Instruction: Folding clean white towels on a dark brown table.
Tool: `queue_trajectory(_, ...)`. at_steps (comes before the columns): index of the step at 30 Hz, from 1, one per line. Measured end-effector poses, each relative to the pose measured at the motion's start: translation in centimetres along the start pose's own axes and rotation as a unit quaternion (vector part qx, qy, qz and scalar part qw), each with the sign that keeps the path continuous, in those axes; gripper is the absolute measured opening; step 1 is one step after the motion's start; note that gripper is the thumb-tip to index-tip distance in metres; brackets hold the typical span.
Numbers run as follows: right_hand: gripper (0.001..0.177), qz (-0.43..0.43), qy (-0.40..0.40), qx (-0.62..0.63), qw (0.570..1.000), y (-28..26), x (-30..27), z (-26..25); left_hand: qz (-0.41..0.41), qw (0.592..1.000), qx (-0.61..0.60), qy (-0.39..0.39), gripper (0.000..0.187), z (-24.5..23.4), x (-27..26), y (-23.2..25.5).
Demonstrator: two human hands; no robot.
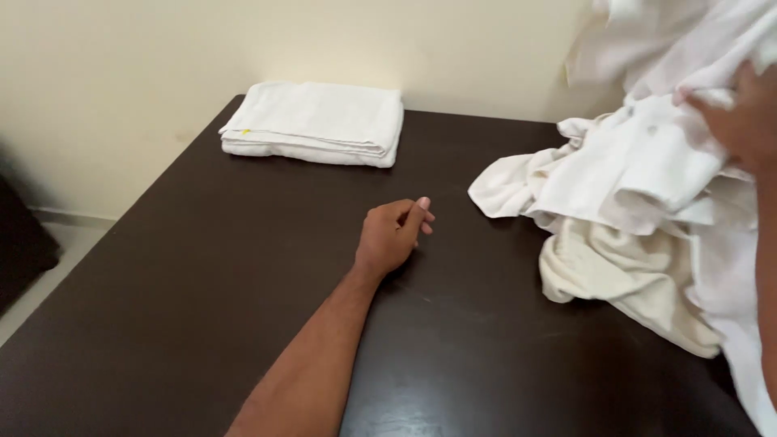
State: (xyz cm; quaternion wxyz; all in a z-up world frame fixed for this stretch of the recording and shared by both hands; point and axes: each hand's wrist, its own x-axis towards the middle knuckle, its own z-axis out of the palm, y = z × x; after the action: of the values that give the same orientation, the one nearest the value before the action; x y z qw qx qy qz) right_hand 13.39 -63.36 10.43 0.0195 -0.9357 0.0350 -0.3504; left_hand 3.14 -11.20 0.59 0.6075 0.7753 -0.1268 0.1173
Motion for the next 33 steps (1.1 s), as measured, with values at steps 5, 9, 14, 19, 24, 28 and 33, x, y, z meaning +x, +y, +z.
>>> queue_trajectory(5,0.116,-0.055,-0.002,-0.074,0.996,-0.7,-0.4,6.6,0.004,1.000,0.006,-0.002,0.040,-0.1,-0.3,-0.2)
queue_trajectory(9,0.113,-0.039,-0.014,-0.074,0.996,-2.2,-0.5,5.8,0.056,0.997,0.042,0.044,0.038,-0.1,-0.3,0.0)
queue_trajectory(14,0.093,-0.033,0.001,-0.053,0.998,-4.9,-4.5,4.8,0.139,0.971,0.143,0.132,0.033,-1.5,1.1,-1.5)
queue_trajectory(19,0.081,-0.035,0.034,-0.012,0.999,-11.6,-11.7,2.0,0.284,0.877,0.279,0.269,0.013,-4.5,4.2,-3.9)
queue_trajectory(24,0.077,-0.045,0.018,0.025,0.999,-15.5,-16.2,1.1,0.186,0.863,0.389,0.265,0.048,-6.9,6.1,-6.1)
queue_trajectory(28,0.075,-0.044,0.015,0.024,0.999,-15.4,-16.4,1.2,0.083,0.889,0.408,0.192,0.073,-7.5,8.1,-7.2)
queue_trajectory(33,0.071,-0.054,0.014,0.015,0.998,-15.1,-16.4,1.6,0.017,0.872,0.476,0.117,0.099,-8.4,10.4,-9.0)
